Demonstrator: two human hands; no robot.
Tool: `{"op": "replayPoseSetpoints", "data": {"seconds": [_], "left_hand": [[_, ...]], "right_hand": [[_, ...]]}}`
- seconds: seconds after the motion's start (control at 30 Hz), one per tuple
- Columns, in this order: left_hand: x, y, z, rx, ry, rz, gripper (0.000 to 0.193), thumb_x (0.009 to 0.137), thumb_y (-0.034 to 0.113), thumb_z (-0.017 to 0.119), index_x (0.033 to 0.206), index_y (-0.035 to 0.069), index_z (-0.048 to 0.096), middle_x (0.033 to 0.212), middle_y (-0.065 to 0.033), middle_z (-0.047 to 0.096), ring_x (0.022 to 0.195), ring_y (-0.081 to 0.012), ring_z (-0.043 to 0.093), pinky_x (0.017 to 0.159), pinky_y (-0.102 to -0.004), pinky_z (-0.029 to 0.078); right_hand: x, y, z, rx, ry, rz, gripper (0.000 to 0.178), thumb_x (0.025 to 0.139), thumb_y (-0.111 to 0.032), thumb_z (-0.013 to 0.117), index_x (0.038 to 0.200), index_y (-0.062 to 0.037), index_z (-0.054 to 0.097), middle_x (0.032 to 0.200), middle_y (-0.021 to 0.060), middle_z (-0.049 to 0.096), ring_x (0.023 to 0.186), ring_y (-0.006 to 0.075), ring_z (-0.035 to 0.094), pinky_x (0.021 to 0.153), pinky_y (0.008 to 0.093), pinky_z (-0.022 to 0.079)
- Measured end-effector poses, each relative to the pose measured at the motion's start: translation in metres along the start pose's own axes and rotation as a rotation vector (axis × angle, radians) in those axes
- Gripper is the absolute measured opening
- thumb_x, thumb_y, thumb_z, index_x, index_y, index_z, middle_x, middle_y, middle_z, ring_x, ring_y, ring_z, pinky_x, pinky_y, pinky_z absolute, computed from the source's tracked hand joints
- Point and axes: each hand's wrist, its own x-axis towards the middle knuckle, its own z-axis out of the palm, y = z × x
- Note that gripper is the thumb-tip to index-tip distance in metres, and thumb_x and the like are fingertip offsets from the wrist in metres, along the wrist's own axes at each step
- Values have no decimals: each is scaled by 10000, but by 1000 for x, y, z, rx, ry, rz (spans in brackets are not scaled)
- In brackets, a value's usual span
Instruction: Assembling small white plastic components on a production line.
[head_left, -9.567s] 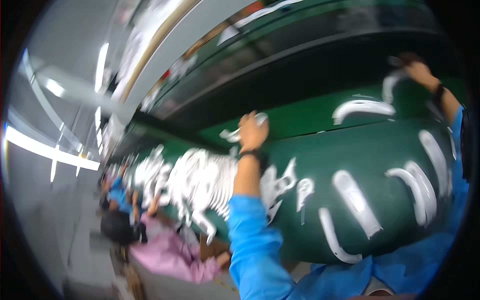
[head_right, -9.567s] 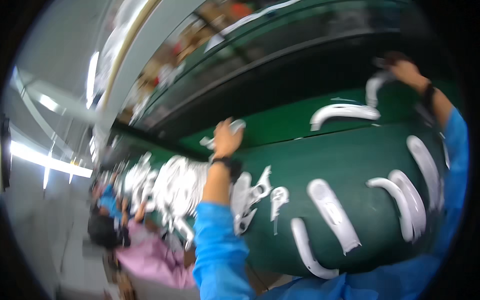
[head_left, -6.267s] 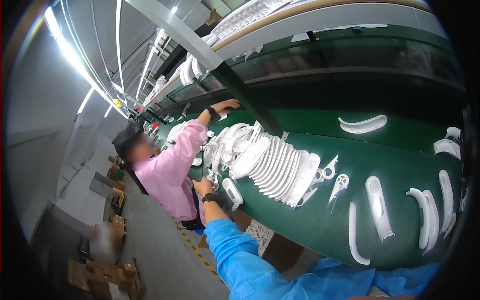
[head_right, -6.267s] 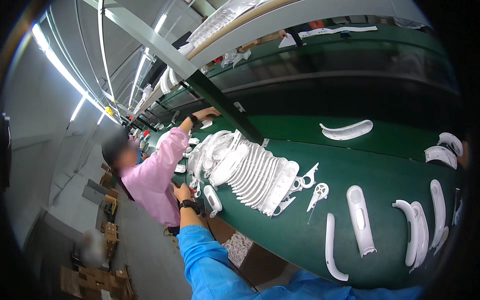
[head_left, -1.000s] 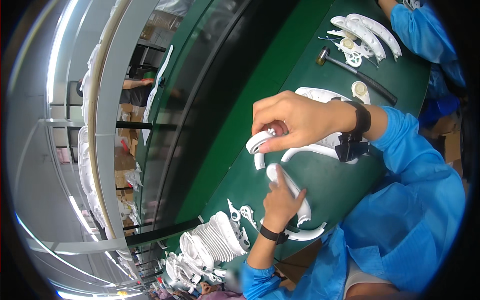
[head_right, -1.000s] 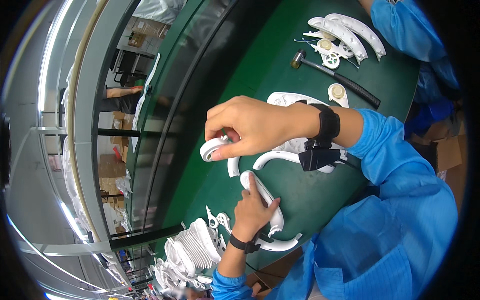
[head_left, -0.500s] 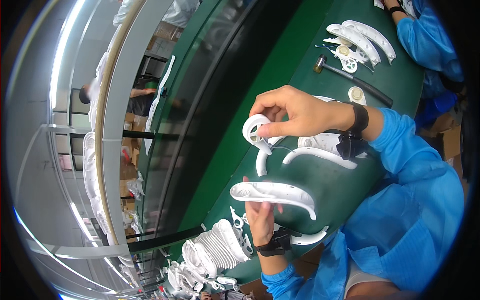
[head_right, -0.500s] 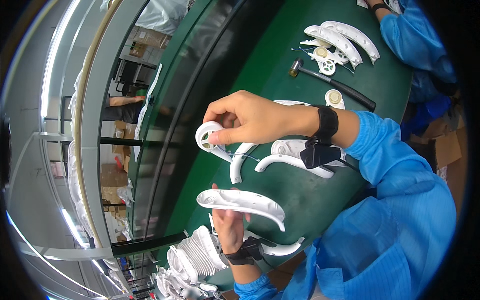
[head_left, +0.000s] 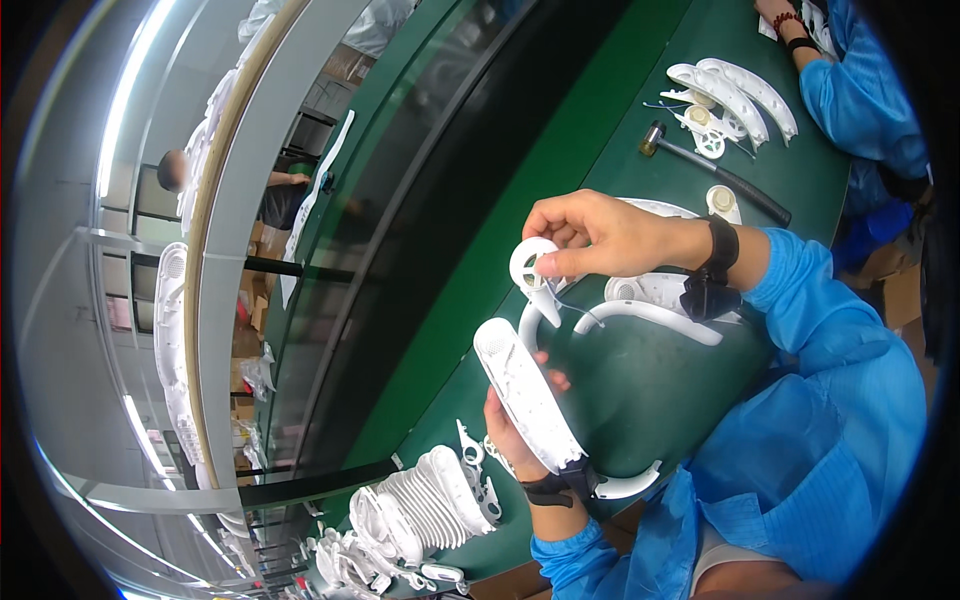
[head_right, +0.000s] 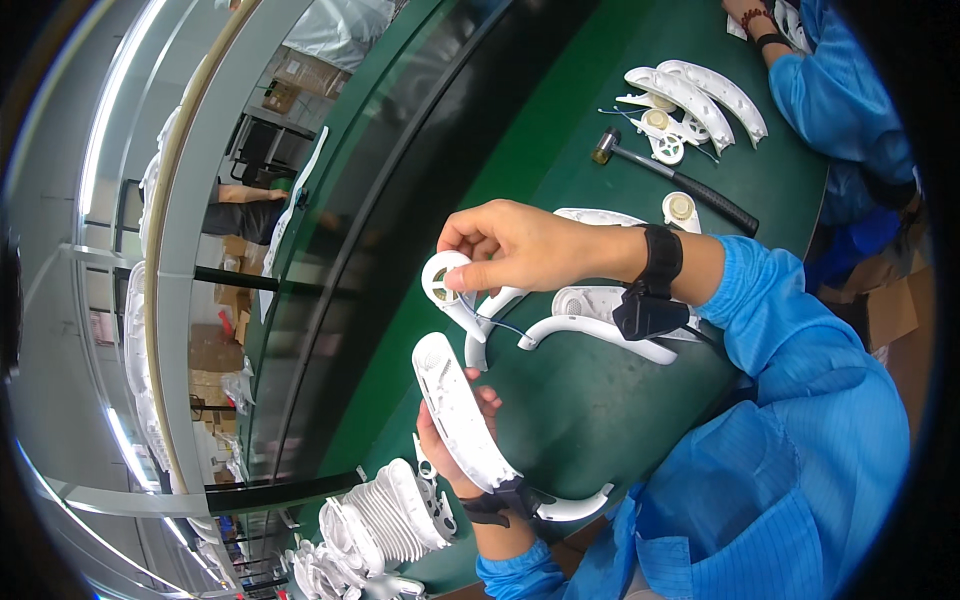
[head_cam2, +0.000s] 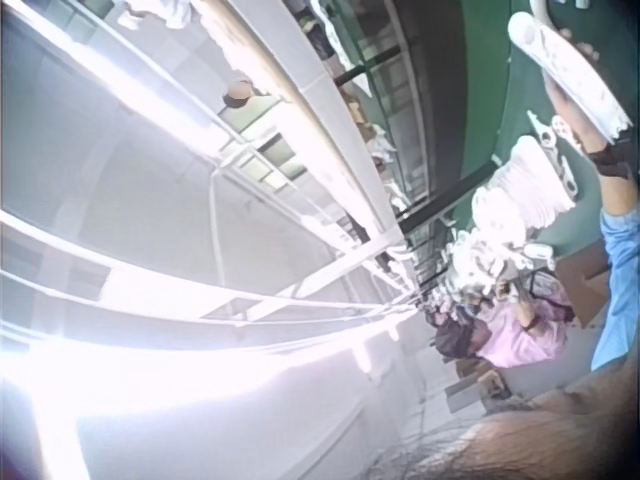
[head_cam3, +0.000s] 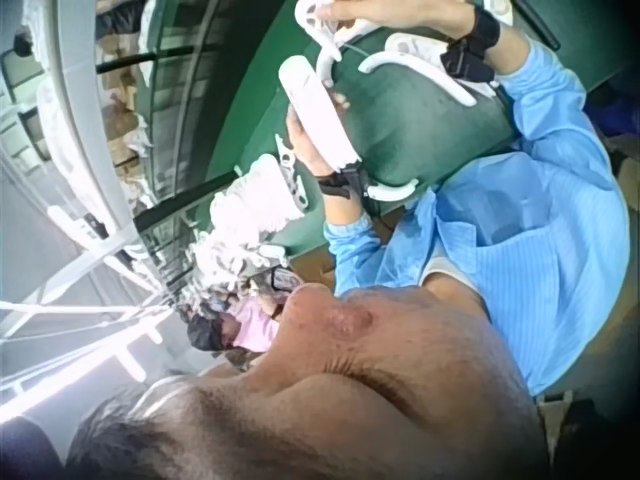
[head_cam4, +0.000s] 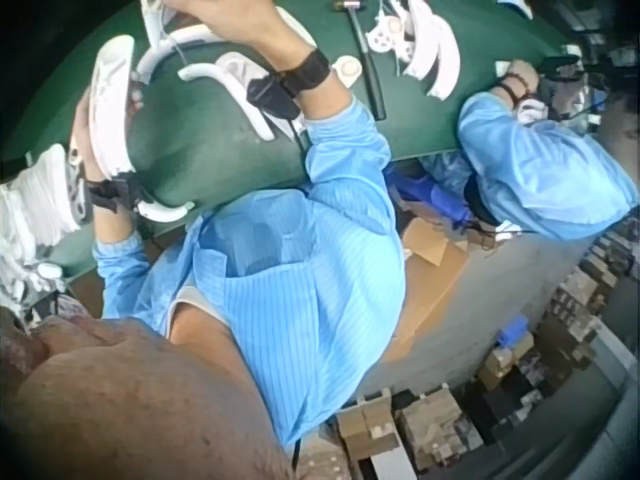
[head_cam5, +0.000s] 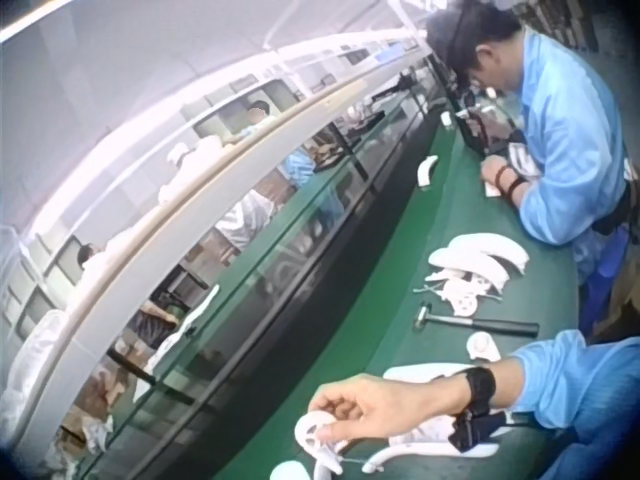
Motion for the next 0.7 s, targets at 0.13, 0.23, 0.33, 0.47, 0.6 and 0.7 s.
{"op": "replayPoseSetpoints", "data": {"seconds": [0.13, 0.23, 0.33, 0.47, 0.6, 0.7], "left_hand": [[-1, 6, 11, -14, -57, 54, 548, 995, 373, 320, 1371, -3, 450, 1293, -249, 541, 823, -328, 640, 764, -395, 533], [-7, 7, 32, 64, 58, 136, 558, 980, 339, 345, 1381, -46, 391, 1299, -278, 524, 781, -309, 639, 677, -383, 527], [-8, 7, 31, 248, 52, 144, 549, 961, 327, 381, 1323, -86, 394, 1226, -278, 543, 758, -323, 648, 655, -379, 537], [-4, -5, 45, 475, -24, 174, 531, 939, 305, 414, 1283, -98, 376, 1147, -277, 551, 745, -345, 657, 639, -396, 549], [-4, -13, 49, 494, -5, 140, 535, 934, 272, 460, 1327, -65, 325, 1121, -265, 568, 753, -362, 683, 658, -418, 588], [-3, -19, 55, 560, 12, 128, 476, 964, 250, 458, 1302, -67, 346, 1011, -248, 599, 676, -328, 678, 587, -398, 587]], "right_hand": [[8, 23, -11, 66, 38, -25, 232, 959, -211, 569, 1047, 3, 576, 900, 59, 642, 755, 107, 639, 668, 254, 522], [7, 17, -6, 210, 10, 107, 232, 980, -226, 501, 1075, -25, 567, 879, 42, 621, 728, 102, 619, 625, 255, 515], [7, 24, 3, 238, -19, 203, 217, 972, -216, 511, 1099, -48, 564, 900, 36, 614, 741, 100, 602, 618, 250, 496], [-4, 20, 18, -238, -66, 39, 423, 856, -421, 705, 935, -9, 653, 853, 90, 666, 802, 172, 626, 720, 303, 485], [-11, 22, 31, -353, -91, 31, 500, 804, -475, 722, 950, 1, 666, 860, 145, 695, 795, 242, 675, 673, 345, 503], [-11, 17, 34, -399, -107, 32, 486, 790, -453, 719, 942, 6, 678, 860, 173, 708, 777, 289, 692, 650, 373, 511]]}}
